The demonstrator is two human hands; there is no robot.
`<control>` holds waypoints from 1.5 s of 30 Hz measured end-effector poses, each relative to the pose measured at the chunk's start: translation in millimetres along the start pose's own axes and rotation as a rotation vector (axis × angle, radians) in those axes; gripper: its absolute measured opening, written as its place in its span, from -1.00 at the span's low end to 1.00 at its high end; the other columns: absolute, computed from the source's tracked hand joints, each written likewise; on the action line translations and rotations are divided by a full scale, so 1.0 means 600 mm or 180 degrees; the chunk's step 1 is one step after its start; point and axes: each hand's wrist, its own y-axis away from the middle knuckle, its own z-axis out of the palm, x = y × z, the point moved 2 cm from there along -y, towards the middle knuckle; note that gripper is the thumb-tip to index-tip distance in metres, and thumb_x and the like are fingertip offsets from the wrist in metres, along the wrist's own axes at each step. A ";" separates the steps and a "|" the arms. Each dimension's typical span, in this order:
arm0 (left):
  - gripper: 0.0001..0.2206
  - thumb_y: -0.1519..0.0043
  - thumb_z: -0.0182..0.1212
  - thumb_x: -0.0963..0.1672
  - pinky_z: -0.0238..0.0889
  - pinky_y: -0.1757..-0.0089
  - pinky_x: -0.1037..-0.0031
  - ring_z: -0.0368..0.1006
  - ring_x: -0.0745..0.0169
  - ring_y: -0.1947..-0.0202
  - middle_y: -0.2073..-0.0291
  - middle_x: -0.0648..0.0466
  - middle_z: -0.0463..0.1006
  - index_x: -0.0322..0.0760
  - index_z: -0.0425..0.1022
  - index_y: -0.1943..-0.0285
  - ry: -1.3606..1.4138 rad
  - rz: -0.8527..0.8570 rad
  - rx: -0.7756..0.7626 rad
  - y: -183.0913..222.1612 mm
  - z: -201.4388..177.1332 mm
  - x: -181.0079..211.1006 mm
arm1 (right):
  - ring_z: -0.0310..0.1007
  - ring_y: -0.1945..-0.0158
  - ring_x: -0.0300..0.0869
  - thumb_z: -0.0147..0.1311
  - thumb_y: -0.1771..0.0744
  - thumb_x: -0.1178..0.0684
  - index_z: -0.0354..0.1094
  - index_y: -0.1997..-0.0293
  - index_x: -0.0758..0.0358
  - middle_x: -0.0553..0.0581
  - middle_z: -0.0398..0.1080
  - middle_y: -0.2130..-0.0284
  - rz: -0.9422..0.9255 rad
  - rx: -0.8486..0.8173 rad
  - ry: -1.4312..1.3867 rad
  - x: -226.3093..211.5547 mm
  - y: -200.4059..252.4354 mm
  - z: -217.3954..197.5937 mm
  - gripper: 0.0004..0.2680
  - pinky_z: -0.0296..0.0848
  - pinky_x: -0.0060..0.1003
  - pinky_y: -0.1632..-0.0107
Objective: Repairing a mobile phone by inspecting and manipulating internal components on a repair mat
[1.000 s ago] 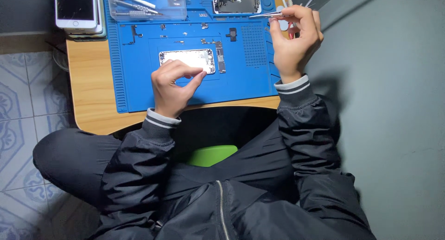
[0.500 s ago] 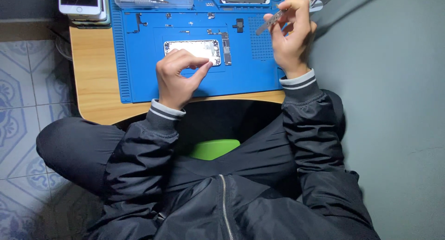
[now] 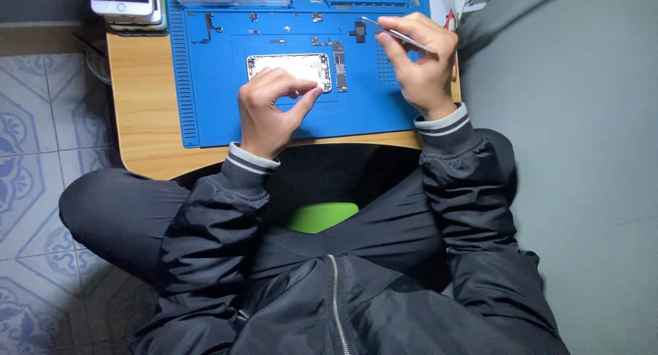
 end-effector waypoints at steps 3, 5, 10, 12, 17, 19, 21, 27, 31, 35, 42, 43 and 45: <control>-0.94 -0.29 0.51 -0.21 0.34 0.26 0.38 0.49 0.21 0.38 0.38 0.05 0.66 -0.26 0.70 0.21 0.0011 0.0042 -0.0017 0.001 0.002 -0.003 | 0.42 0.36 -0.13 0.17 -0.45 0.20 0.56 0.08 0.40 0.20 0.46 0.31 0.0227 -0.0108 0.0409 0.018 0.006 -0.015 -0.92 0.46 -0.31 0.29; -0.94 -0.29 0.50 -0.21 0.35 0.26 0.39 0.50 0.22 0.38 0.37 0.04 0.67 -0.26 0.70 0.21 0.0001 0.0053 -0.0036 0.001 0.002 -0.001 | 0.43 0.39 -0.17 0.19 -0.43 0.23 0.59 0.12 0.39 0.18 0.51 0.32 0.0360 -0.0474 0.0610 0.037 0.017 -0.020 -0.94 0.47 -0.29 0.29; -0.96 -0.30 0.50 -0.21 0.38 0.26 0.41 0.51 0.23 0.36 0.32 0.03 0.69 -0.28 0.72 0.17 0.0183 -0.0018 -0.0104 0.002 0.002 0.001 | 0.51 0.25 -0.14 0.19 -0.40 0.18 0.62 0.13 0.33 0.17 0.59 0.24 0.0964 -0.1312 0.0796 0.066 0.040 -0.009 -0.92 0.52 -0.27 0.20; -0.95 -0.29 0.51 -0.22 0.41 0.27 0.43 0.53 0.23 0.37 0.32 0.01 0.69 -0.30 0.72 0.16 0.0254 -0.0042 -0.0088 -0.002 0.001 0.002 | 0.48 0.35 -0.15 0.19 -0.38 0.15 0.63 0.14 0.29 0.15 0.61 0.27 0.1013 -0.1394 0.1011 0.075 0.042 -0.006 -0.91 0.45 -0.25 0.32; -0.95 -0.29 0.50 -0.21 0.42 0.29 0.45 0.54 0.22 0.35 0.32 0.00 0.69 -0.31 0.72 0.17 0.0269 -0.0047 -0.0100 -0.002 0.001 0.001 | 0.48 0.31 -0.07 0.21 -0.42 0.09 0.58 0.09 0.23 0.15 0.58 0.28 0.1157 -0.1611 0.1197 0.076 0.044 0.000 -0.92 0.44 -0.11 0.28; -0.95 -0.29 0.51 -0.22 0.42 0.30 0.46 0.53 0.23 0.36 0.32 0.01 0.68 -0.30 0.72 0.17 0.0272 -0.0047 -0.0108 -0.002 0.002 0.002 | 0.56 0.17 0.04 0.23 -0.43 0.05 0.54 0.01 0.19 0.20 0.59 0.20 0.1235 -0.1698 0.1301 0.070 0.045 0.001 -0.90 0.49 -0.04 0.21; -0.94 -0.29 0.51 -0.21 0.41 0.29 0.45 0.53 0.23 0.36 0.33 0.01 0.68 -0.31 0.71 0.19 0.0281 -0.0022 -0.0113 -0.004 0.003 0.002 | 0.54 0.13 0.06 0.22 -0.44 0.02 0.55 0.00 0.10 0.14 0.59 0.16 0.1125 -0.1721 0.1500 0.062 0.042 0.001 -0.91 0.43 0.00 0.26; -0.94 -0.28 0.50 -0.20 0.41 0.29 0.44 0.53 0.22 0.38 0.35 0.01 0.68 -0.30 0.71 0.20 0.0271 -0.0025 -0.0105 -0.003 0.002 0.006 | 0.51 0.35 -0.07 0.19 -0.44 0.01 0.61 0.05 0.15 0.12 0.60 0.28 0.0998 -0.1518 0.1334 0.058 0.044 0.001 -0.88 0.40 -0.10 0.33; -0.94 -0.29 0.49 -0.21 0.40 0.27 0.42 0.51 0.22 0.38 0.36 0.01 0.67 -0.31 0.70 0.22 0.0258 0.0024 -0.0101 -0.004 0.003 0.006 | 0.48 0.39 -0.17 0.28 -0.42 0.13 0.40 -0.04 0.25 0.15 0.56 0.22 0.0984 -0.0957 0.0805 0.028 0.029 -0.004 -0.86 0.48 -0.27 0.33; -0.95 -0.30 0.48 -0.19 0.36 0.26 0.40 0.50 0.23 0.37 0.37 0.05 0.66 -0.27 0.71 0.21 0.0066 0.0063 -0.0129 0.001 0.003 0.005 | 0.45 0.42 -0.24 0.33 -0.42 0.18 0.16 -0.25 0.18 0.17 0.58 0.28 0.1184 -0.0617 0.0124 0.005 0.031 0.004 -0.66 0.45 -0.40 0.36; -0.96 -0.29 0.50 -0.18 0.34 0.24 0.37 0.49 0.20 0.34 0.34 0.06 0.67 -0.25 0.72 0.19 -0.0108 0.0143 -0.0210 0.005 0.006 0.001 | 0.49 0.45 -0.13 0.01 -0.48 0.15 0.07 -0.10 0.23 0.36 0.59 0.17 0.1353 -0.0634 -0.1119 -0.017 0.036 0.028 -0.85 0.56 -0.35 0.31; -0.96 -0.29 0.50 -0.18 0.34 0.24 0.37 0.49 0.20 0.34 0.34 0.06 0.67 -0.25 0.72 0.19 -0.0112 0.0146 -0.0207 0.005 0.006 -0.001 | 0.49 0.45 -0.13 0.01 -0.48 0.15 0.07 -0.10 0.23 0.36 0.59 0.17 0.1347 -0.0635 -0.1121 -0.022 0.039 0.032 -0.85 0.56 -0.35 0.31; -0.94 -0.30 0.50 -0.17 0.30 0.27 0.33 0.50 0.14 0.30 0.32 0.06 0.66 -0.23 0.71 0.19 -0.0375 0.0374 -0.0243 0.005 0.006 -0.003 | 0.51 0.34 -0.14 0.00 -0.48 0.10 0.05 -0.09 0.18 0.36 0.58 0.15 0.1107 -0.0441 -0.1184 -0.034 0.040 0.037 -0.85 0.49 -0.41 0.29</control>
